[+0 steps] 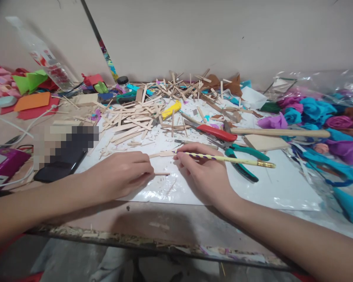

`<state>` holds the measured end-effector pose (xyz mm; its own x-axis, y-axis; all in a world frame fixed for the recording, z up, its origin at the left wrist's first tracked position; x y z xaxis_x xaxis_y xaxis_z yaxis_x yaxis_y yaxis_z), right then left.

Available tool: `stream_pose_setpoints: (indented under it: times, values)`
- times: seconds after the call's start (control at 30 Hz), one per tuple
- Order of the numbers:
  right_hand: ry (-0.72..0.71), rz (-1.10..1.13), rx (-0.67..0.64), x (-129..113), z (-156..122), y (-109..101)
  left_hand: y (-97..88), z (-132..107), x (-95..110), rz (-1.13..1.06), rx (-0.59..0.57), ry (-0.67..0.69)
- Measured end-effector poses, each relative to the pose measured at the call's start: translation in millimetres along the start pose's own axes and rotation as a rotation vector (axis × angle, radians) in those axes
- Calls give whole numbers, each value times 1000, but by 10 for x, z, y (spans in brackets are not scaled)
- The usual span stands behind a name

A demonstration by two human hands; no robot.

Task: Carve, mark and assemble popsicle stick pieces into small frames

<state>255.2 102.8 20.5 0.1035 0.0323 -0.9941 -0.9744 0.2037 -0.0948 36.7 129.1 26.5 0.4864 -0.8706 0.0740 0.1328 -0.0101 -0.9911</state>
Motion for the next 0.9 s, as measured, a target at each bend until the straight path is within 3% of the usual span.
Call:
stream_pose_setpoints:
  times: [0.13,0.33,0.57,0.9]
  values:
    - [12,-1,1,-6,7,4,-2,11,-21,-89,50,0]
    - [15,-89,-33,-23,-13,23,-3,2,-107,-148,-5,-34]
    - [-5,-201,-105,-25,-70,69,166,42,-32,-210,169,-71]
    - [-31,-274,-196,-24,-82,85,223,43,-34,-201,233,-62]
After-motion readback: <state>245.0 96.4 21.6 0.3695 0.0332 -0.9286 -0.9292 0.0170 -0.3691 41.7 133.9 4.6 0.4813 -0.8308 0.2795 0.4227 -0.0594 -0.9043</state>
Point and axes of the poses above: each hand's wrist, its own z-axis towards the middle knuckle, its own y-axis out of the palm, x = y × z, the point moved 3 cm from there along z, towards the middle knuckle, and after that the axes turned 11 degrees about z, right-handed, at the moved point
